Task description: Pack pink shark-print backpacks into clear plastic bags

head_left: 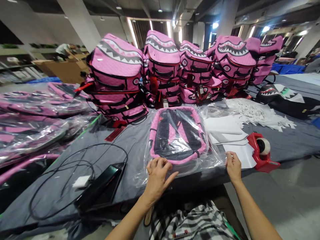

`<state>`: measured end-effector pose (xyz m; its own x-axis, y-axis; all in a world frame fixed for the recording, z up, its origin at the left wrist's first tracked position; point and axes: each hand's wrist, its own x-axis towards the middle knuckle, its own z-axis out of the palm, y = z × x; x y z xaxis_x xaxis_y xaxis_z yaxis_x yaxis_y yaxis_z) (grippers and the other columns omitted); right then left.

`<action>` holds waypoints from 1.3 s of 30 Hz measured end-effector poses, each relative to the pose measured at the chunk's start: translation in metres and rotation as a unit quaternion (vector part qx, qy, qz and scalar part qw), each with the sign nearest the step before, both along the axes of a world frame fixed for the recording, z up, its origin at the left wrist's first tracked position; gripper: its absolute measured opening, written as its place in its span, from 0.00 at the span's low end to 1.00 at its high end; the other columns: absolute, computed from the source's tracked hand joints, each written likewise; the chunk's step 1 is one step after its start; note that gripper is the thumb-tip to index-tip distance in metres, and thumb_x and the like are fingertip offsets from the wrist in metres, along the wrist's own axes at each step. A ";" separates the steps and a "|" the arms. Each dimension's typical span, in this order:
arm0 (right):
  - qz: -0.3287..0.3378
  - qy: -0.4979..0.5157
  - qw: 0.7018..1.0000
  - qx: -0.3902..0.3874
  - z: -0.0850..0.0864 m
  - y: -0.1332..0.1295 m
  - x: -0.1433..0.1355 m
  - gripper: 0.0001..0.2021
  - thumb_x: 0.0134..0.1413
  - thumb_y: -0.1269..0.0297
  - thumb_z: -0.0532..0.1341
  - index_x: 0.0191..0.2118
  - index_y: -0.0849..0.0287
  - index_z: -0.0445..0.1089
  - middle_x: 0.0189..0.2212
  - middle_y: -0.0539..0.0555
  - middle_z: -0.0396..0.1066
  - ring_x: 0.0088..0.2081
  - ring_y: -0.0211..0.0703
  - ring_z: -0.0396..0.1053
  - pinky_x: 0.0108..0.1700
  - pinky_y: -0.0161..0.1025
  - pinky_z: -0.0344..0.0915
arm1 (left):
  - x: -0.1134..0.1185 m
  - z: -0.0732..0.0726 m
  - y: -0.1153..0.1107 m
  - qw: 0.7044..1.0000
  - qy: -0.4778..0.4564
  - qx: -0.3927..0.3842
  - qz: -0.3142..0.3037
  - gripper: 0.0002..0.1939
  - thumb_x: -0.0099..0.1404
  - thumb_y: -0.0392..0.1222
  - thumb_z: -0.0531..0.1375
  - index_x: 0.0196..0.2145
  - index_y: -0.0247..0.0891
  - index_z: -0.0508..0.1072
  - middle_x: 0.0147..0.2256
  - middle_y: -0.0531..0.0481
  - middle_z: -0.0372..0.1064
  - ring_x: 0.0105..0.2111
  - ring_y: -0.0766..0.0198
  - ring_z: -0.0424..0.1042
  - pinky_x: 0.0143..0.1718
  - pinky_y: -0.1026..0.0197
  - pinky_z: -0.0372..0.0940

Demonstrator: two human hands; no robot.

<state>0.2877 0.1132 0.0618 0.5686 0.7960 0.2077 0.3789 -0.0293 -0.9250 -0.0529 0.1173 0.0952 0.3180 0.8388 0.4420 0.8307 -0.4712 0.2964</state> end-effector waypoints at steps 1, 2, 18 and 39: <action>-0.001 0.002 1.000 0.001 0.000 0.000 0.000 0.27 0.55 0.32 0.52 0.36 0.55 0.66 0.14 0.44 0.57 0.18 0.41 0.59 0.24 0.39 0.57 | -0.002 0.000 -0.001 1.000 -0.011 -0.015 -0.005 0.09 0.66 0.49 0.62 0.34 0.42 0.74 0.40 0.46 0.71 0.48 0.50 0.63 0.52 0.47 0.54; -0.002 0.004 1.000 0.002 0.000 0.000 0.000 0.27 0.56 0.32 0.52 0.36 0.55 0.66 0.14 0.43 0.57 0.18 0.41 0.59 0.24 0.38 0.57 | -0.003 0.001 -0.001 0.999 -0.020 -0.033 -0.014 0.08 0.66 0.47 0.62 0.33 0.42 0.73 0.40 0.47 0.71 0.48 0.50 0.64 0.51 0.47 0.53; 0.011 0.008 1.000 0.020 -0.007 0.001 0.005 0.29 0.55 0.31 0.52 0.36 0.55 0.66 0.14 0.44 0.59 0.18 0.41 0.59 0.24 0.39 0.56 | -0.010 0.011 -0.003 0.991 -0.036 -0.126 0.031 0.11 0.67 0.51 0.62 0.34 0.41 0.73 0.34 0.51 0.73 0.41 0.55 0.68 0.49 0.49 0.53; 0.039 -0.195 0.974 -0.108 -0.013 0.020 0.030 0.22 0.58 0.40 0.49 0.28 0.52 0.63 0.15 0.50 0.67 0.20 0.47 0.66 0.28 0.40 0.58 | -0.015 0.027 0.063 0.960 -0.071 -0.265 -0.049 0.16 0.62 0.52 0.56 0.25 0.40 0.75 0.28 0.49 0.75 0.33 0.57 0.70 0.36 0.57 0.59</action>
<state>0.3176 0.1330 0.0489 0.4161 0.8829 0.2177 0.7085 -0.1647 -0.6862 -0.0680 0.1801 0.1223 0.3755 0.9268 0.0056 0.7228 -0.2966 0.6242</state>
